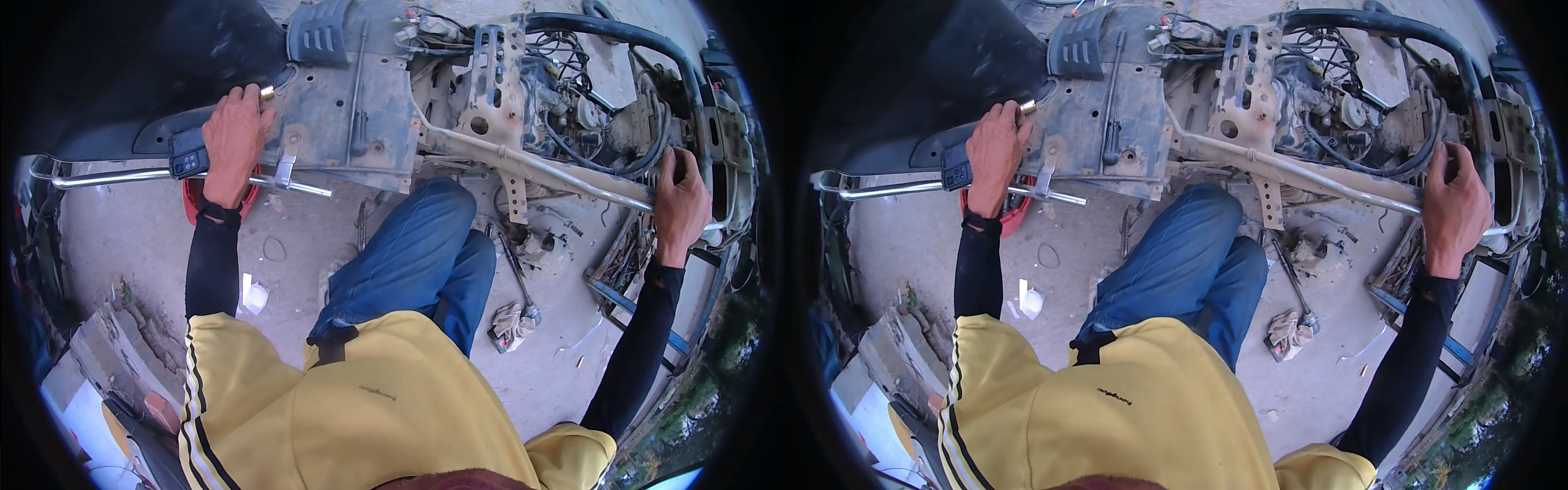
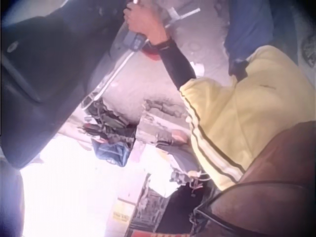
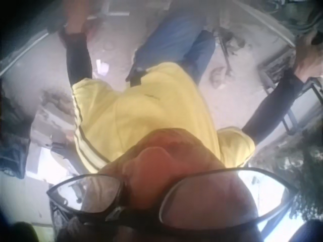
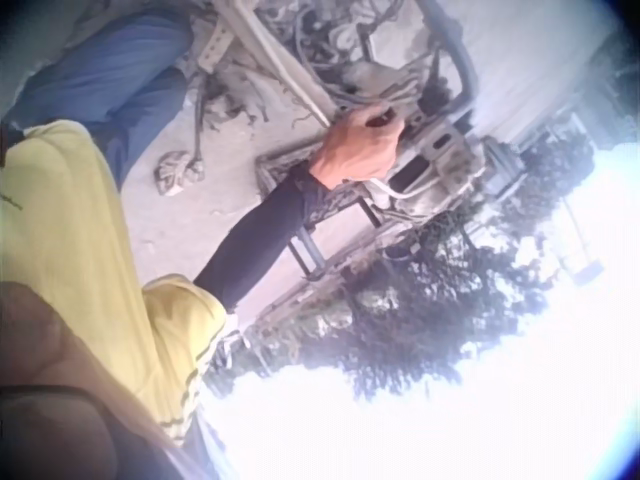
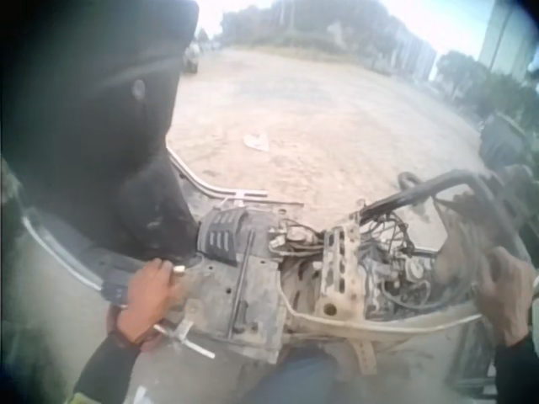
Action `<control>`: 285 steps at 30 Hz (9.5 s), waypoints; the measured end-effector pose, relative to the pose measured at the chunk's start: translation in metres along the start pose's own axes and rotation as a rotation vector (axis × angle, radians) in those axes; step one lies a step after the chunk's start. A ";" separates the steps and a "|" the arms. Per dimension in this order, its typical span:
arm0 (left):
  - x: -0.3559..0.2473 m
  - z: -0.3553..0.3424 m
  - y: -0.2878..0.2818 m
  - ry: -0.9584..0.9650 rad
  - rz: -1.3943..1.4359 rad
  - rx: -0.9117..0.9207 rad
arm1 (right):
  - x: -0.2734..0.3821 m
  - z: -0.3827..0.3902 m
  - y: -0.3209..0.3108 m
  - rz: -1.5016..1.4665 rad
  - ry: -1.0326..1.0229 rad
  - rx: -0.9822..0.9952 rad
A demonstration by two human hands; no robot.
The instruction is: The person uses a socket wrench and an impact driver to remove bolts from a scooter frame. They then lift and reposition the frame to access different areas.
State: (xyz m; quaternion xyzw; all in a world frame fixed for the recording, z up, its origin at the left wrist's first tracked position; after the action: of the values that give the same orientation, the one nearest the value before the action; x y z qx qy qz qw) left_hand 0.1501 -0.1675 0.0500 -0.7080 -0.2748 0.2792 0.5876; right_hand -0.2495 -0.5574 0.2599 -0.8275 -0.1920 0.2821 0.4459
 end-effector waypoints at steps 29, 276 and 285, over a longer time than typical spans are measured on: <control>-0.234 -0.108 0.114 0.047 0.969 0.325 | 0.001 0.002 -0.006 -0.028 0.060 -0.014; -0.266 -0.101 0.108 0.692 0.820 0.083 | -0.003 0.011 -0.028 -0.262 0.030 -0.347; -0.256 -0.130 0.152 0.469 0.992 0.317 | -0.005 0.013 -0.020 -0.281 0.018 -0.344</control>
State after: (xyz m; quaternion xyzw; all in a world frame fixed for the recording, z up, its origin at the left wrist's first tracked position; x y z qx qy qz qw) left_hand 0.0752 -0.4639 -0.0613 -0.6984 0.2734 0.3949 0.5306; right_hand -0.2626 -0.5417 0.2726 -0.8588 -0.3470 0.1729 0.3348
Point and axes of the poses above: each hand's wrist, its own z-axis away from the middle knuckle, its own y-axis out of the palm, x = y × z, the point moved 6 cm from there along -z, towards the middle knuckle, and after that the axes turned 1 degree about -x, right-handed, at the moved point
